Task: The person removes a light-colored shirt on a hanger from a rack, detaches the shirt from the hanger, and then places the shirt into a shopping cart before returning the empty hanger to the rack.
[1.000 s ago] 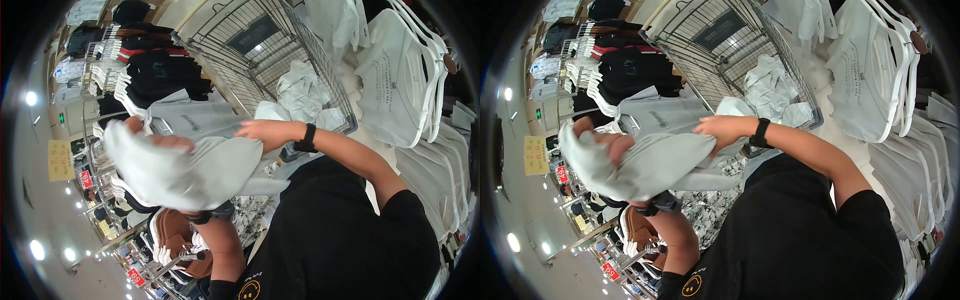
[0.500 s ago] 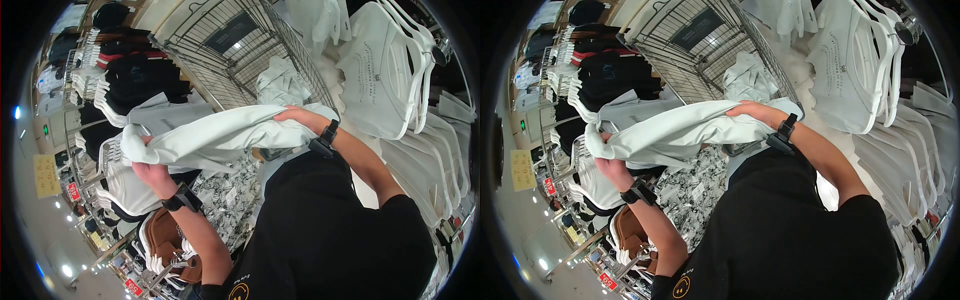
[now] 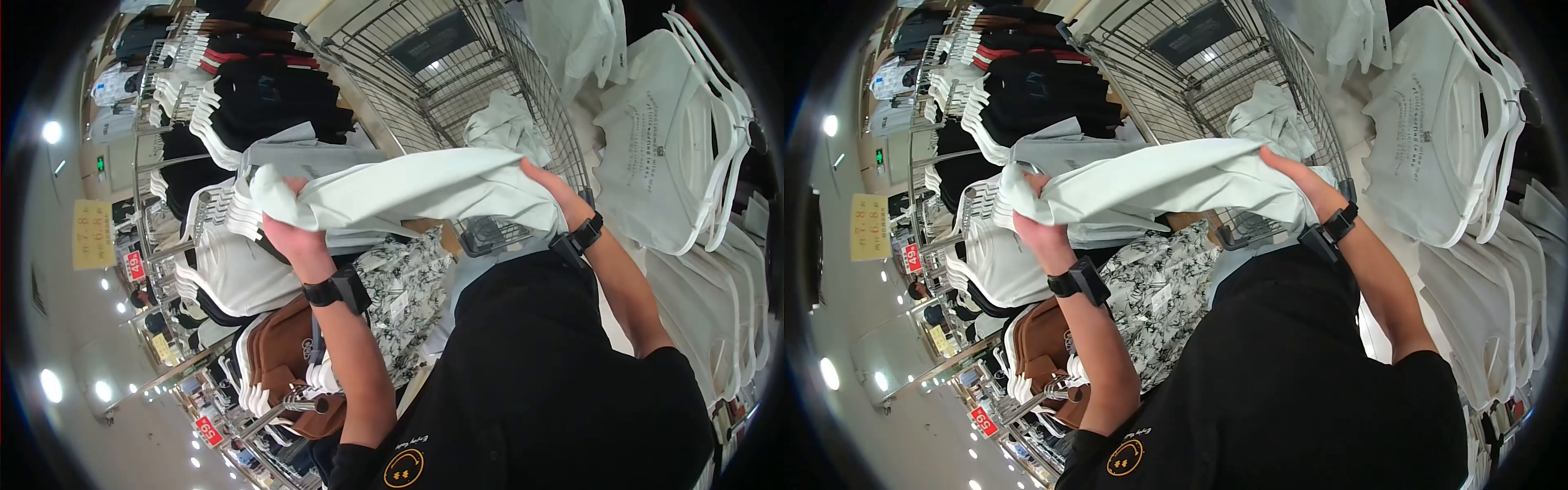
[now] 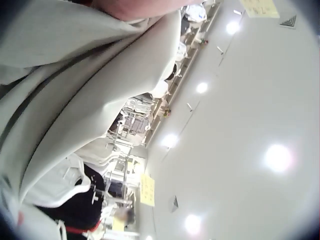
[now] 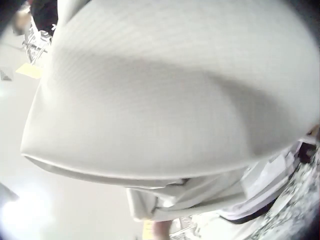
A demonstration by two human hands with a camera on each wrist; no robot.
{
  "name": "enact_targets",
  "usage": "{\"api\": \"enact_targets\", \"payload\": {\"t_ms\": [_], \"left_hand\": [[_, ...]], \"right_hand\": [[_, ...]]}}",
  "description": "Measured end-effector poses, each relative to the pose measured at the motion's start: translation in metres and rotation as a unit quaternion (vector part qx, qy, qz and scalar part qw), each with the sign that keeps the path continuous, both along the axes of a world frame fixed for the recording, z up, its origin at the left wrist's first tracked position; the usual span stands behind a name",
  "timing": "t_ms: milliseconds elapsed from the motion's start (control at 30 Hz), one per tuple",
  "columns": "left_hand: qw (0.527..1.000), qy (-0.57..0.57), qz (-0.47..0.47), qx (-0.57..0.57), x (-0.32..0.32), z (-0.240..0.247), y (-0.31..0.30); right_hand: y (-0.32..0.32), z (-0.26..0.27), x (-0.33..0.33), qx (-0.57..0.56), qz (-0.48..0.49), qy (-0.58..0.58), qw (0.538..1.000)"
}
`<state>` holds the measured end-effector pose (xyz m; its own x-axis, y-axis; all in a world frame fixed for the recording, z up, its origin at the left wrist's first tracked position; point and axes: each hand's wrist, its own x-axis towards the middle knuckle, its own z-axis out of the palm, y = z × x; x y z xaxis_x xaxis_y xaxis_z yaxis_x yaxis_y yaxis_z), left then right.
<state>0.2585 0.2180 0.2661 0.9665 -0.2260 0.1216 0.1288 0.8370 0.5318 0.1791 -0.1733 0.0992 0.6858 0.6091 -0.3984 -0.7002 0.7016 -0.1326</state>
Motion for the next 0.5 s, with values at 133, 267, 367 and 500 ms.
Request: {"api": "enact_targets", "payload": {"t_ms": [133,267,367,500], "left_hand": [[0.950,0.205,0.187,0.140,0.001,-0.049,0.019],[0.918,0.344,0.189,0.061,-0.012,-0.077,-0.035],[0.908,0.403,0.030,0.112,-0.027,-0.103,-0.067],[0.831,0.461,-0.059,0.305,-0.058,-0.127,-0.118]], "right_hand": [[0.004,0.042,0.009,0.146,-0.036,-0.004,0.989],[0.013,0.063,0.011,0.144,-0.081,-0.062,0.984],[0.024,0.054,0.017,0.180,-0.088,-0.113,0.973],[0.050,0.069,0.026,-0.008,0.033,-0.196,0.980]]}}
